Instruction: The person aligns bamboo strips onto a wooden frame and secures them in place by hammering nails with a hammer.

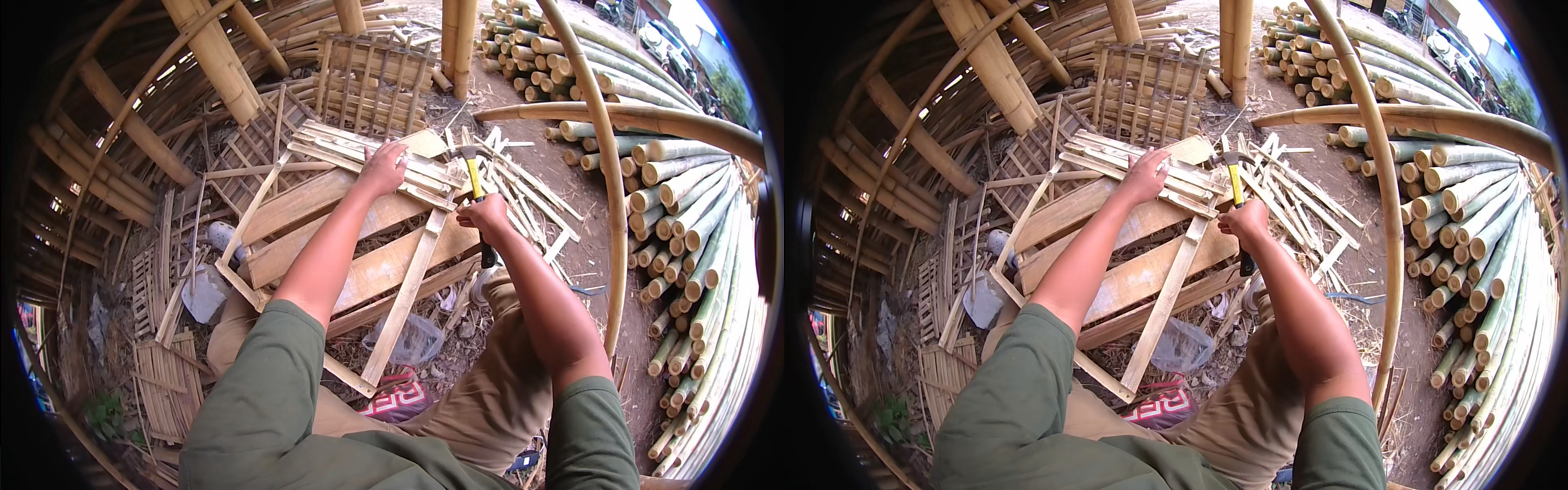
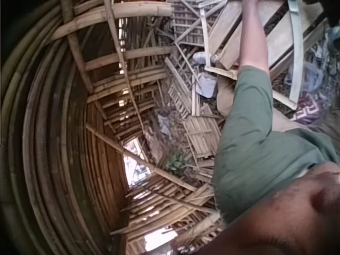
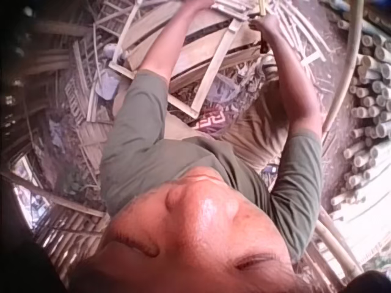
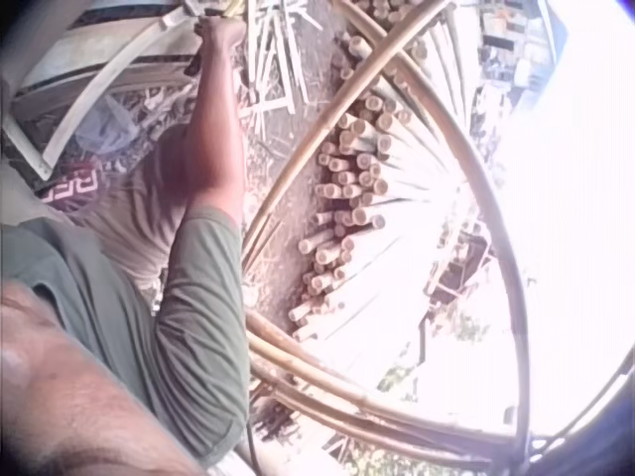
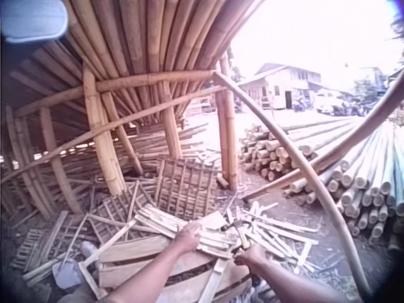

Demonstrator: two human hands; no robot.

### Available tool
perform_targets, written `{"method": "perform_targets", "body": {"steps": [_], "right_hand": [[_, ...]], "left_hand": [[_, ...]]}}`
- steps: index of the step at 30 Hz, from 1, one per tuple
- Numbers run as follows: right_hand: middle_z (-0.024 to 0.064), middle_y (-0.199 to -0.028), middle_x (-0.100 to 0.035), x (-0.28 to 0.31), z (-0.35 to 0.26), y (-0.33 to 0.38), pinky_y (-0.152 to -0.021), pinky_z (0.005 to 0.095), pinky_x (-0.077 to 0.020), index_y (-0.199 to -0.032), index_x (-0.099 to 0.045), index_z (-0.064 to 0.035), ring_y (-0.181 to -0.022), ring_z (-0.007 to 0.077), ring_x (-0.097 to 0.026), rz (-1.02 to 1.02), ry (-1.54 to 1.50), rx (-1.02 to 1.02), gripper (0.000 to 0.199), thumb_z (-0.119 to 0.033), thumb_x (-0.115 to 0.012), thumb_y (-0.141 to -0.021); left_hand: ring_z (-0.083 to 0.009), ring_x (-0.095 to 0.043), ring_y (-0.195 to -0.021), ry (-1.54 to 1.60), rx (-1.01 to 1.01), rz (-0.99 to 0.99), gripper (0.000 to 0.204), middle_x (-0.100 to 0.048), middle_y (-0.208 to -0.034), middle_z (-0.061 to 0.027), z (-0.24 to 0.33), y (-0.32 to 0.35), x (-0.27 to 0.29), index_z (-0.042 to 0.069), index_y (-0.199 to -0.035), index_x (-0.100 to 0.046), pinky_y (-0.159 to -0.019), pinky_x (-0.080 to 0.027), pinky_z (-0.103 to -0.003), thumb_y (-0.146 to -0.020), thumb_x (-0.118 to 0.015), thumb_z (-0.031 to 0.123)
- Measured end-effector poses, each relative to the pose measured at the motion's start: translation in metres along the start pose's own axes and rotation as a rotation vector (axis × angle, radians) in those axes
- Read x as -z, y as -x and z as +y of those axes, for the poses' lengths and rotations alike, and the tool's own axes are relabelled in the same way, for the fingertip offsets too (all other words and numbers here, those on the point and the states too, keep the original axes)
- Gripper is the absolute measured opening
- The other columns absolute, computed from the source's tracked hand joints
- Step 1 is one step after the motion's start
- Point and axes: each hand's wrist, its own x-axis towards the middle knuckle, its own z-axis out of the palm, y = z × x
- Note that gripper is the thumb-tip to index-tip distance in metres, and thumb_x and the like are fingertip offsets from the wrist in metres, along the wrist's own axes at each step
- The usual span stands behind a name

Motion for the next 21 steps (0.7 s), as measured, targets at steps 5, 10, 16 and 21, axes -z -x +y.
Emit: {"method": "perform_targets", "body": {"steps": [5,10,16,21], "right_hand": [[0.0191,-0.078,-0.069,-0.003,-0.014,-0.003,-0.056,0.0304,-0.0596,-0.081,-0.063,0.013,-0.064,0.023,-0.07,0.104,0.285,0.044,0.021,0.0,-0.078,-0.075],[0.0147,-0.073,-0.07,-0.007,-0.011,0.0,-0.052,0.0269,-0.0575,-0.077,-0.068,0.0099,-0.061,0.0187,-0.069,0.103,0.169,0.008,0.018,-0.004,-0.08,-0.075],[0.0155,-0.072,-0.07,-0.012,-0.001,-0.012,-0.054,0.0286,-0.0577,-0.079,-0.068,0.0094,-0.063,0.0198,-0.071,0.104,0.111,0.004,0.013,0.0,-0.076,-0.075],[0.0181,-0.076,-0.07,-0.02,0.002,-0.024,-0.06,0.0305,-0.0601,-0.08,-0.064,0.0092,-0.066,0.023,-0.072,0.185,0.304,0.11,0.009,0.005,-0.071,-0.075]], "left_hand": [[-0.0243,-0.029,-0.144,-0.166,-0.016,0.045,0.046,-0.041,-0.151,-0.0077,-0.017,-0.011,-0.023,0.014,-0.141,-0.046,-0.119,-0.007,-0.056,-0.097,-0.041,0.028],[-0.0241,-0.031,-0.143,-0.165,-0.066,0.084,0.048,-0.041,-0.151,-0.0078,-0.026,-0.011,-0.035,0.014,-0.142,-0.044,-0.12,-0.011,-0.05,-0.095,-0.042,0.028],[-0.0239,-0.032,-0.142,-0.174,-0.08,0.105,0.049,-0.042,-0.149,-0.008,-0.018,-0.007,-0.036,0.015,-0.141,-0.045,-0.12,-0.013,-0.049,-0.095,-0.042,0.031],[-0.0243,-0.035,-0.14,-0.177,-0.047,0.102,0.049,-0.045,-0.146,-0.0082,-0.017,-0.008,-0.032,0.014,-0.139,-0.047,-0.119,-0.014,-0.051,-0.095,-0.045,0.035]]}}
